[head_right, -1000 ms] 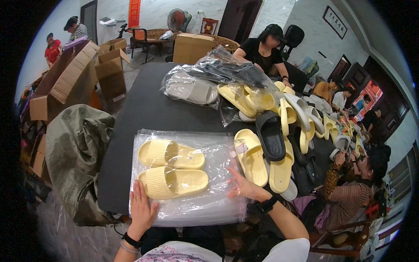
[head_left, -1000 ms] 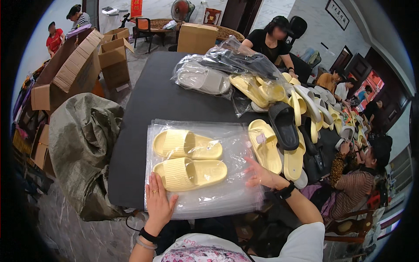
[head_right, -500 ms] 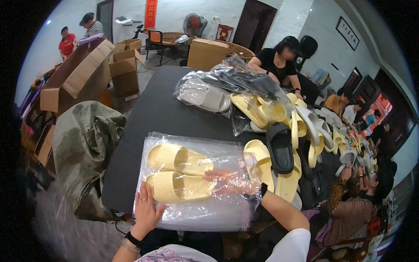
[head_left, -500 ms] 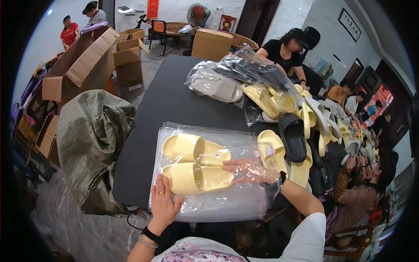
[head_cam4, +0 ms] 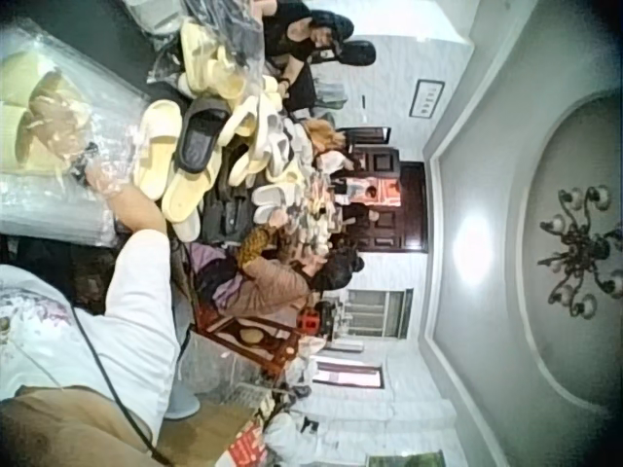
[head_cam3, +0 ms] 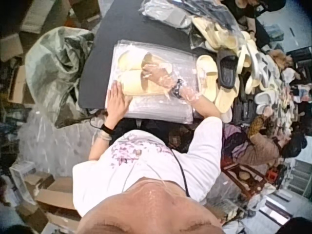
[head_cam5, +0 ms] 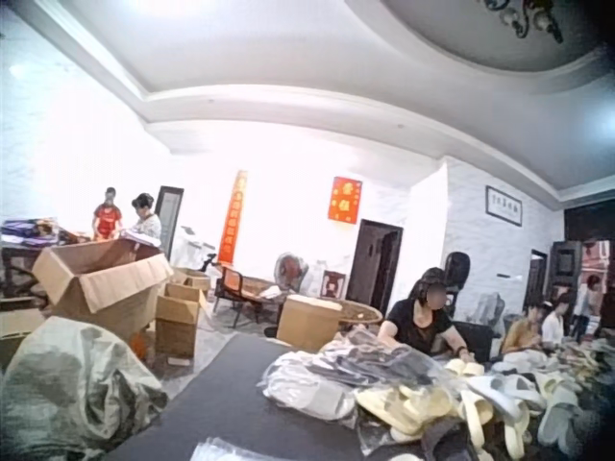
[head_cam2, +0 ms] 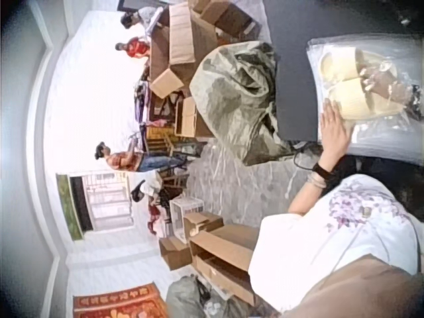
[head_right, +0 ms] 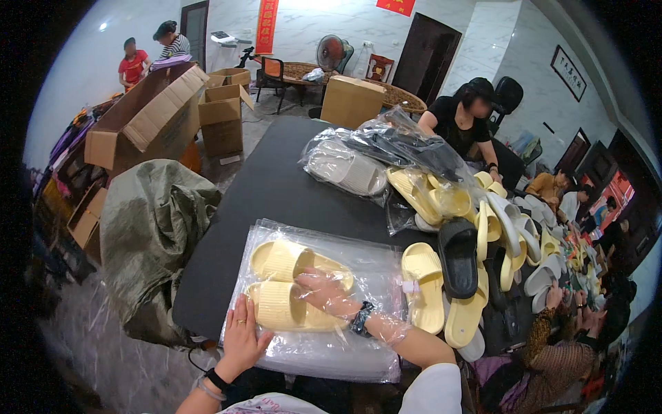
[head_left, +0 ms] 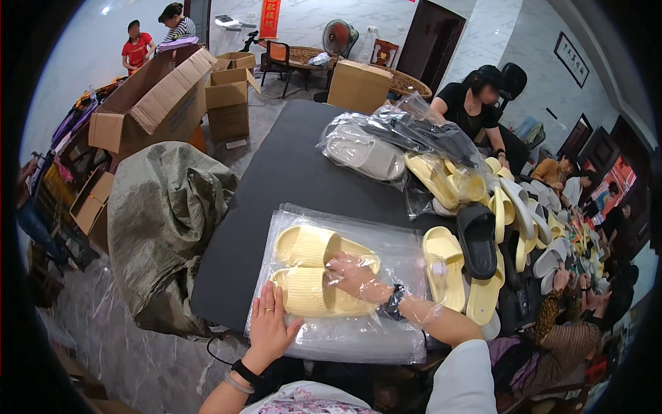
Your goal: Packaging finished plastic slippers into plastic bags and placing them into a large collection bag.
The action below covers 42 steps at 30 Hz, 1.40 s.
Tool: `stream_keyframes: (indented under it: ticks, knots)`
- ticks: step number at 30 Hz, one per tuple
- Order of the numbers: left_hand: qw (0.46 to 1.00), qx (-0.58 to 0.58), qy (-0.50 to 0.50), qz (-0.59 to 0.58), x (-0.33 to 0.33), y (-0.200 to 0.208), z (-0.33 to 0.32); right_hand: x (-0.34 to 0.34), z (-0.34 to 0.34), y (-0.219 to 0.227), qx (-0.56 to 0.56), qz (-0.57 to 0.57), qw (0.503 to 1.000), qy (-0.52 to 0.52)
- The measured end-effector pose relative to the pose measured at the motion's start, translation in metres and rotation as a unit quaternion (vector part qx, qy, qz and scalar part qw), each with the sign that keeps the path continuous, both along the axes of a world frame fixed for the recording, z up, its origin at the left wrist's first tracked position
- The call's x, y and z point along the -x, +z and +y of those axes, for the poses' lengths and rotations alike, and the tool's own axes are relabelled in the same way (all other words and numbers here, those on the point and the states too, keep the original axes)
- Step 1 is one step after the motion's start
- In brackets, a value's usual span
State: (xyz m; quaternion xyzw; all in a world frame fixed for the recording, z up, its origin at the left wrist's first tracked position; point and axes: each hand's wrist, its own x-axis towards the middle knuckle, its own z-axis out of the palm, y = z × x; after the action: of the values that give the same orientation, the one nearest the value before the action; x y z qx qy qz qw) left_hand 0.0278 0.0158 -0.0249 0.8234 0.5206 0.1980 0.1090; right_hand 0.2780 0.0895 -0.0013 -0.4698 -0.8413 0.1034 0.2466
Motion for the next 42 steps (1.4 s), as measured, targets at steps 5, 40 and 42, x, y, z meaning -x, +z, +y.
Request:
stream_keyframes:
  ticks: [5,40,42]
  knots:
    - [1.000,-0.001,-0.012,-0.019,0.002,0.000,0.001,-0.020,-0.017,0.042,-0.032,-0.060,0.997,0.021]
    - [0.997,-0.053,0.027,0.039,-0.002,-0.003,0.006,0.041,-0.128,0.021,0.067,0.692,0.685,-0.219]
    - [0.998,-0.047,0.030,0.028,0.000,-0.003,0.006,0.005,-0.150,0.023,0.110,0.735,0.648,-0.169]
